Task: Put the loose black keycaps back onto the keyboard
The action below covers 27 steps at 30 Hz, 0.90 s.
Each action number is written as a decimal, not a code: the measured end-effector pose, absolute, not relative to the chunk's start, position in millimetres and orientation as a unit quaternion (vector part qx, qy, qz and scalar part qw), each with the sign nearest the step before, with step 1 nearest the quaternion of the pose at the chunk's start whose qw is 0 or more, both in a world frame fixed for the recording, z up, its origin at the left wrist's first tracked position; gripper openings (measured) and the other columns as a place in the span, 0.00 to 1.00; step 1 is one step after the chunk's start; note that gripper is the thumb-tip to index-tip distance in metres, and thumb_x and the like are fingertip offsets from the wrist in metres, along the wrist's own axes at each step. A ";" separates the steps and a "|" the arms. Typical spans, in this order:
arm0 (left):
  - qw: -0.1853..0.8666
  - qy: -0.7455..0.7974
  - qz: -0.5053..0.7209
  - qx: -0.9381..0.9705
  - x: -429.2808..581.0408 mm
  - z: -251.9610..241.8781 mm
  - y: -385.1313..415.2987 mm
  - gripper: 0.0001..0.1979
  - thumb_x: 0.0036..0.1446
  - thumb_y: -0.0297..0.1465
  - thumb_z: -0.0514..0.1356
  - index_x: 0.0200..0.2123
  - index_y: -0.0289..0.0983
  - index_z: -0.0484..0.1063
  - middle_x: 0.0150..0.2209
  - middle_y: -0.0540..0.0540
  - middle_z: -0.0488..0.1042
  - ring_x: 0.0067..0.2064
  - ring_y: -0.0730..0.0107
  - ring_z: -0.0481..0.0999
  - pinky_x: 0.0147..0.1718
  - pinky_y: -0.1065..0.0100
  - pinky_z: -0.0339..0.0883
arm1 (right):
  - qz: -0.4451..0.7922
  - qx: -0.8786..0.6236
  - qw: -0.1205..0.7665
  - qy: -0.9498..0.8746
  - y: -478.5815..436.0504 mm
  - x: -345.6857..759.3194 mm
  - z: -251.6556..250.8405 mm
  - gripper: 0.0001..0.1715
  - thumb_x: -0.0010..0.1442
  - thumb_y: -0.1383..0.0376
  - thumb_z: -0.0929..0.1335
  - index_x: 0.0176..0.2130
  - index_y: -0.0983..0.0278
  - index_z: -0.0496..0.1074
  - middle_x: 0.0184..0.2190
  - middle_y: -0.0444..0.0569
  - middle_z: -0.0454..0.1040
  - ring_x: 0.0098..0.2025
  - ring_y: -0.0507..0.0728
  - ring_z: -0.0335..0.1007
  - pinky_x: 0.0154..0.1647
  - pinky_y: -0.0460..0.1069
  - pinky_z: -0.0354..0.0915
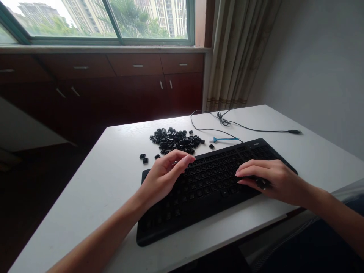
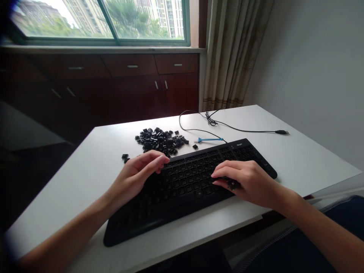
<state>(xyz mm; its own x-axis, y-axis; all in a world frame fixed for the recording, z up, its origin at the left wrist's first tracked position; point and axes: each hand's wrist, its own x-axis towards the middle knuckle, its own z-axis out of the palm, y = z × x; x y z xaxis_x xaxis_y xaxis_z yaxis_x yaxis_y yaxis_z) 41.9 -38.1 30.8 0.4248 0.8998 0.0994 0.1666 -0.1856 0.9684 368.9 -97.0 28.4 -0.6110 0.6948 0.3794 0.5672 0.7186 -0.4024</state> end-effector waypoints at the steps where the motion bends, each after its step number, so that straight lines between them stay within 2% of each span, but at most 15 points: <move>1: 0.502 0.392 0.364 0.680 41.9 30.7 -38.0 0.12 0.67 0.41 0.61 0.43 0.40 0.79 0.38 0.49 0.77 0.38 0.72 0.72 0.36 0.72 0.65 | 0.118 -0.354 0.265 -0.889 -98.6 371.5 28.7 0.16 0.63 0.72 0.71 0.50 0.61 0.74 0.46 0.48 0.80 0.46 0.53 0.79 0.47 0.47 0.75; 5: 0.501 0.390 0.361 0.683 42.4 30.5 -37.6 0.12 0.66 0.42 0.61 0.43 0.40 0.79 0.38 0.48 0.76 0.38 0.72 0.72 0.35 0.72 0.66 | 0.114 -0.348 0.258 -0.894 -108.0 380.6 28.3 0.15 0.62 0.75 0.70 0.47 0.61 0.73 0.49 0.50 0.81 0.49 0.55 0.80 0.50 0.47 0.75; 10: 0.497 0.391 0.361 0.686 42.6 30.8 -37.5 0.13 0.66 0.42 0.61 0.42 0.40 0.79 0.37 0.48 0.76 0.37 0.71 0.72 0.33 0.72 0.65 | 0.099 -0.332 0.235 -0.908 -116.5 381.1 24.4 0.19 0.63 0.77 0.68 0.52 0.64 0.71 0.53 0.53 0.80 0.53 0.57 0.79 0.54 0.47 0.74; 13: 0.496 0.390 0.360 0.687 42.7 31.2 -37.4 0.13 0.66 0.42 0.61 0.43 0.40 0.79 0.37 0.47 0.76 0.38 0.71 0.72 0.32 0.72 0.65 | 0.099 -0.334 0.229 -0.909 -116.6 381.6 22.7 0.19 0.63 0.78 0.67 0.52 0.64 0.71 0.56 0.54 0.78 0.52 0.56 0.79 0.51 0.47 0.75; 16: 0.491 0.394 0.358 0.690 42.8 31.4 -37.4 0.13 0.66 0.42 0.60 0.42 0.40 0.79 0.38 0.47 0.77 0.38 0.70 0.72 0.32 0.72 0.65 | 0.097 -0.336 0.236 -0.907 -115.8 385.7 24.5 0.18 0.63 0.76 0.68 0.52 0.63 0.71 0.55 0.53 0.79 0.49 0.56 0.81 0.47 0.47 0.76; 20: 0.491 0.398 0.357 0.688 42.3 31.3 -38.4 0.14 0.66 0.43 0.61 0.42 0.39 0.79 0.38 0.46 0.77 0.38 0.70 0.72 0.32 0.71 0.65 | 0.057 -0.354 0.251 -0.899 -117.1 391.8 28.0 0.20 0.63 0.76 0.69 0.53 0.61 0.71 0.51 0.52 0.81 0.50 0.56 0.80 0.49 0.48 0.76; 27: 0.491 0.405 0.358 0.683 42.5 31.6 -39.0 0.15 0.65 0.44 0.61 0.42 0.39 0.79 0.38 0.45 0.78 0.38 0.68 0.73 0.30 0.72 0.66 | 0.042 -0.365 0.222 -0.903 -121.4 389.2 29.1 0.20 0.64 0.74 0.69 0.54 0.61 0.71 0.50 0.50 0.81 0.49 0.56 0.81 0.50 0.49 0.75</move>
<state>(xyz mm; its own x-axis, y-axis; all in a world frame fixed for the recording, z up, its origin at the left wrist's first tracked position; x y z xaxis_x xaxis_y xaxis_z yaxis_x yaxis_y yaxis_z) 42.5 -39.0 31.6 0.4163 0.9047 0.0912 0.2020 -0.1898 0.9608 389.2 -121.4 29.1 -0.6345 0.6785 0.3703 0.6417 0.7294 -0.2371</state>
